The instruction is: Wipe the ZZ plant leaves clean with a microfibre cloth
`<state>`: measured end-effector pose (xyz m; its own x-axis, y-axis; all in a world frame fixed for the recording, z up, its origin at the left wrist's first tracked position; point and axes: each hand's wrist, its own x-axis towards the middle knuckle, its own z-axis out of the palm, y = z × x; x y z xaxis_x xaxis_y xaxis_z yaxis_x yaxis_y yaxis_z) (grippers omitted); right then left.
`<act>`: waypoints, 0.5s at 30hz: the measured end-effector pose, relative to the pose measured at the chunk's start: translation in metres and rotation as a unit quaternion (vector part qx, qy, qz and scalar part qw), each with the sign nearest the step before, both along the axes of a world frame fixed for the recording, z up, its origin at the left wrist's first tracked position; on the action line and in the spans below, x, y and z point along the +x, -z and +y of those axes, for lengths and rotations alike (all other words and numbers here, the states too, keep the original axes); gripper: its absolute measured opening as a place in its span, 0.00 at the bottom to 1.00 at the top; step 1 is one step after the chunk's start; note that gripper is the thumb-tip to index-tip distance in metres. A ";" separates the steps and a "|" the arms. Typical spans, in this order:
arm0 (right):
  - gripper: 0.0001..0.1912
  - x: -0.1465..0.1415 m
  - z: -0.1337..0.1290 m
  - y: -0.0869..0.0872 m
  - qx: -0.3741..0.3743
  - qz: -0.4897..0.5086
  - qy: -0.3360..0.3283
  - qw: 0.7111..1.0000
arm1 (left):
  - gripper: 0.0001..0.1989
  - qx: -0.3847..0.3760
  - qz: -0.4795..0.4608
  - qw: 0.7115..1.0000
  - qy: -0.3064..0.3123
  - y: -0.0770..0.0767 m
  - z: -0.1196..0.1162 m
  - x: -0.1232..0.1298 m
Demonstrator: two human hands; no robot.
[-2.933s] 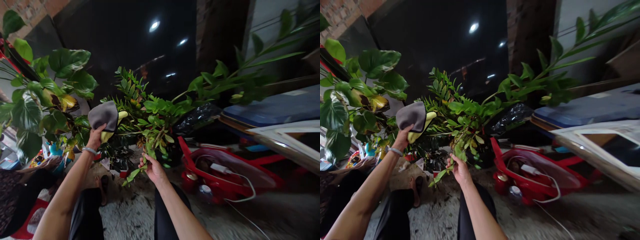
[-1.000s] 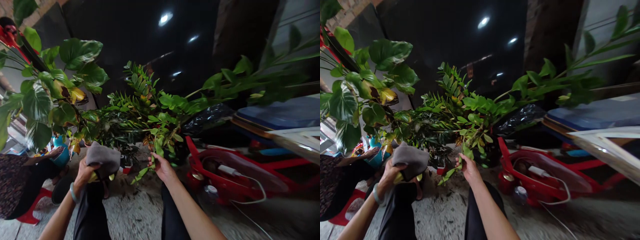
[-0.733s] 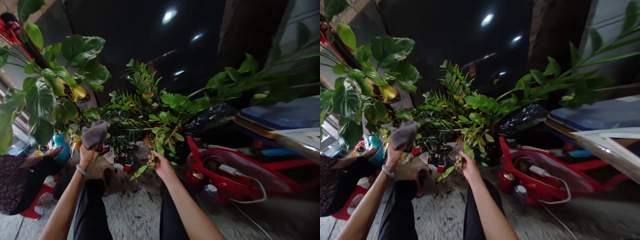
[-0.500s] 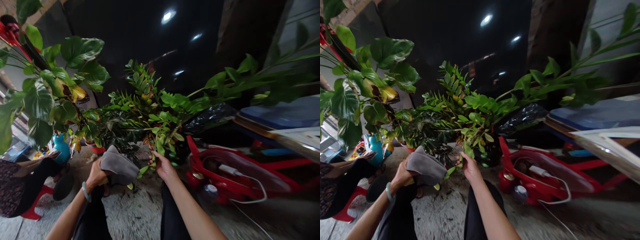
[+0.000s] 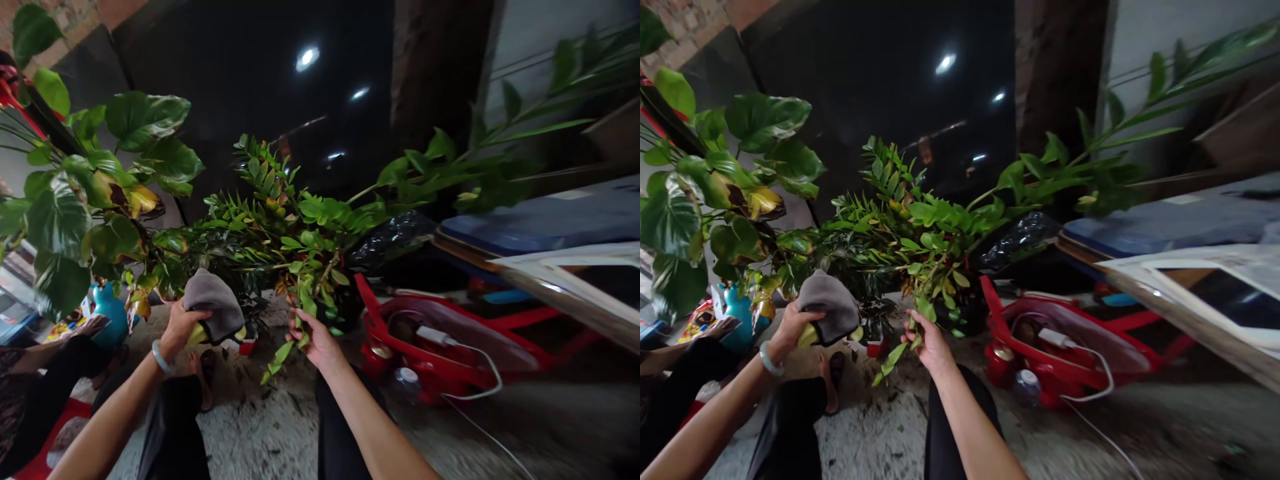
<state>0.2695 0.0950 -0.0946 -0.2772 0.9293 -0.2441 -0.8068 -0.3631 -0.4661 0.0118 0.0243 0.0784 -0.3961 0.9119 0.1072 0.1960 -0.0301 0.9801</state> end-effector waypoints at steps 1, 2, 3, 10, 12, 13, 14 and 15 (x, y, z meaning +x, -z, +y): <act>0.12 0.001 0.001 0.001 0.002 -0.001 0.000 1.000 | 0.18 0.005 -0.006 1.000 0.010 -0.010 0.001 0.000; 0.12 0.001 0.001 0.001 0.005 -0.001 0.000 1.000 | 0.19 0.019 -0.017 1.000 0.012 -0.021 0.006 0.000; 0.12 0.001 0.002 0.001 0.008 -0.002 0.001 1.000 | 0.20 0.041 -0.028 0.999 0.008 -0.034 0.013 0.000; 0.11 -0.006 0.001 -0.001 -0.001 -0.023 0.013 1.000 | 0.23 0.108 -0.029 0.992 -0.050 -0.017 0.080 0.032; 0.11 -0.006 0.001 0.000 0.001 -0.029 0.012 1.000 | 0.21 0.041 -0.010 0.999 -0.017 0.013 0.070 0.039; 0.11 -0.005 0.002 0.000 0.000 -0.031 0.011 0.999 | 0.20 0.010 0.000 1.000 0.018 0.024 0.061 0.041; 0.11 -0.004 0.002 0.001 -0.003 -0.033 0.009 0.999 | 0.19 -0.012 0.007 0.999 0.052 0.030 0.051 0.040; 0.11 -0.003 0.003 0.001 -0.006 -0.035 0.006 0.999 | 0.19 -0.022 0.011 0.997 0.077 0.031 0.042 0.038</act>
<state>0.2663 0.0981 -0.0960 -0.2479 0.9293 -0.2737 -0.7773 -0.3594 -0.5163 0.0503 0.0663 0.0478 -0.2489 0.9658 0.0727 0.2133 -0.0185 0.9768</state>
